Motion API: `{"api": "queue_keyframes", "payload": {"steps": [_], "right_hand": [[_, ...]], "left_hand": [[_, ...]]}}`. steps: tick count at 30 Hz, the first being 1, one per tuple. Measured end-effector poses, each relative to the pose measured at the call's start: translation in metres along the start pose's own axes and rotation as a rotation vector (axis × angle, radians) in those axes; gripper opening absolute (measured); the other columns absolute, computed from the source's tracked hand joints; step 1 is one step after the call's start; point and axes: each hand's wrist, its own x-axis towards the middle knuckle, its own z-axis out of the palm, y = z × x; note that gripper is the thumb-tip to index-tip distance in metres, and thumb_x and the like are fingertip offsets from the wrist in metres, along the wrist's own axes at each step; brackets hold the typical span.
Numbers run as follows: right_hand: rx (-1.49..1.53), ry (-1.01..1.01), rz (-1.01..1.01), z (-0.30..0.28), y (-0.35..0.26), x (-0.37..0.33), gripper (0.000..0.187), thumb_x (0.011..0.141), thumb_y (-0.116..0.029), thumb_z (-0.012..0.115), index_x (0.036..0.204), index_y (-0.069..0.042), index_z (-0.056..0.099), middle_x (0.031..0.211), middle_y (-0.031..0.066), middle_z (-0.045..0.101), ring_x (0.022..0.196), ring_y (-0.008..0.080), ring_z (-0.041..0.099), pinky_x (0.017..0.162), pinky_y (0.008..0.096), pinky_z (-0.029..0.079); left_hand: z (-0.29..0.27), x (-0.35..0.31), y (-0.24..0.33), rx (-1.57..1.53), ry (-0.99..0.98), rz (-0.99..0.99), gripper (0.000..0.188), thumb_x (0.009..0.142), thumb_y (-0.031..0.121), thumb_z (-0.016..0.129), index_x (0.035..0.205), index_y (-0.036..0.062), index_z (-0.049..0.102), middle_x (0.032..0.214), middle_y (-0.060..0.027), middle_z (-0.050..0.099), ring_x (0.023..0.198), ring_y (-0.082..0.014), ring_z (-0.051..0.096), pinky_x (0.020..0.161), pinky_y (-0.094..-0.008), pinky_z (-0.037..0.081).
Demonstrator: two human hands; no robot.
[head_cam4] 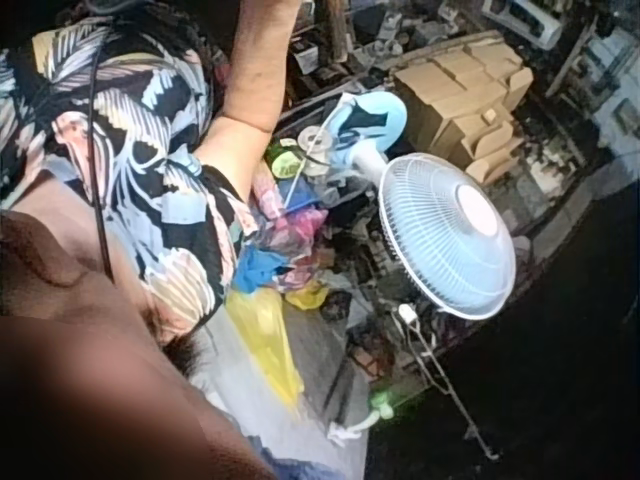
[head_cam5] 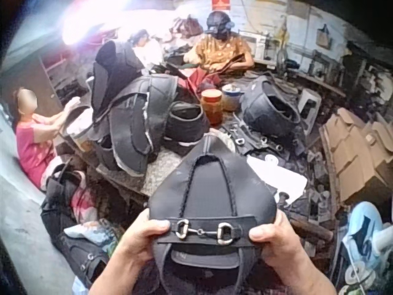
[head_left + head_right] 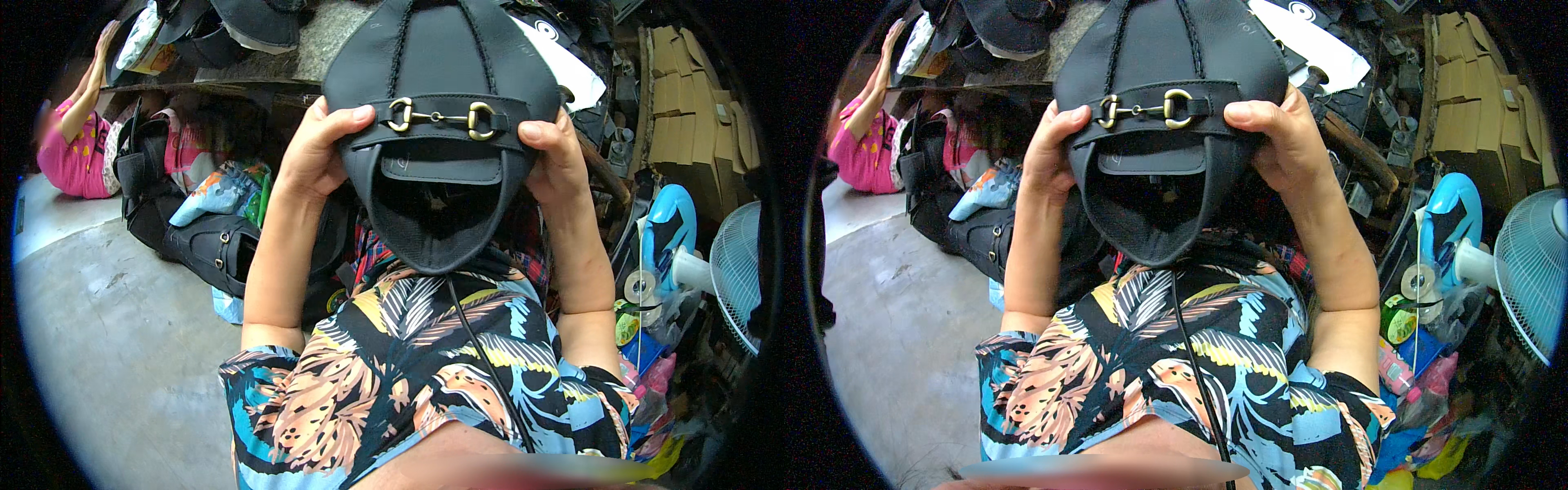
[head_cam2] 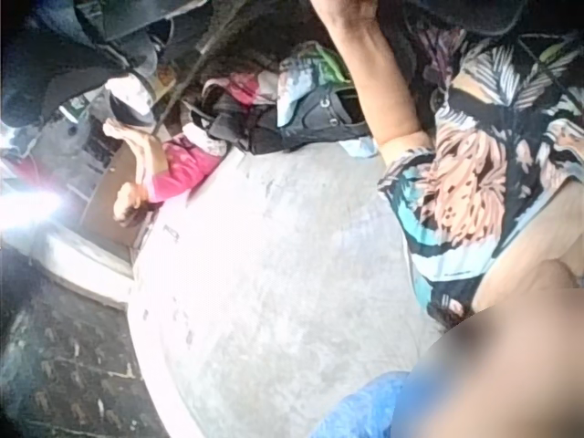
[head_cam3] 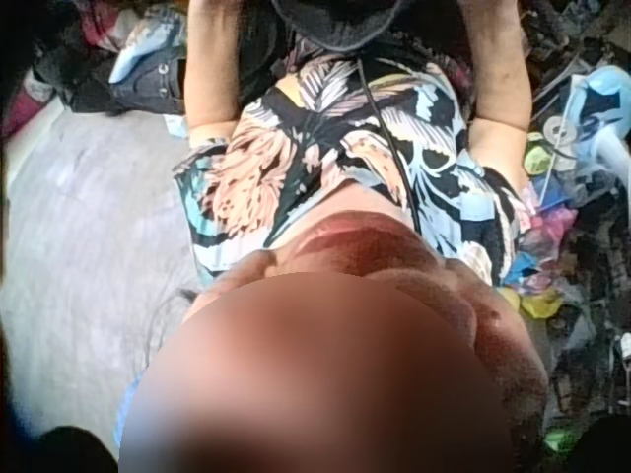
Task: The person repairs a black loafer-style shoe by hand. They use a hammer to tap the heel area, trim excess material with scissors, and apply adhesive from a small container to the sole and upper. The shoe is repeatedly turned and inspected during the process.
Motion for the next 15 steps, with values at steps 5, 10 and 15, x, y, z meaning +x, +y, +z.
{"api": "queue_keyframes", "payload": {"steps": [5,10,15], "right_hand": [[-0.007,-0.046,-0.035,0.004,0.004,0.006,0.045,0.071,-0.01,0.069,0.113,0.003,0.058,0.099,0.0113,0.069,0.086,0.0198,0.069,0.08,0.0354,0.059],[0.049,-0.046,-0.072,0.009,0.007,0.011,0.053,0.07,-0.01,0.066,0.119,0.005,0.054,0.104,0.0143,0.067,0.089,0.0223,0.069,0.08,0.0372,0.059],[0.084,-0.097,-0.225,0.014,0.002,0.012,0.055,0.069,-0.009,0.064,0.122,0.002,0.052,0.105,0.0145,0.067,0.086,0.0229,0.07,0.078,0.0394,0.06]], "left_hand": [[0.012,-0.006,0.0,-0.153,-0.085,0.133,0.041,0.078,0.009,0.069,0.114,-0.006,0.057,0.098,-0.0157,0.068,0.085,-0.0218,0.07,0.078,-0.0332,0.059],[0.017,-0.005,0.01,-0.08,-0.195,0.234,0.046,0.077,0.011,0.069,0.116,-0.0083,0.056,0.102,-0.0189,0.068,0.085,-0.0248,0.071,0.078,-0.0357,0.06],[0.017,0.008,0.009,-0.147,-0.174,0.156,0.049,0.077,0.01,0.068,0.121,-0.0055,0.053,0.105,-0.0176,0.067,0.09,-0.0247,0.07,0.081,-0.0372,0.059]]}}
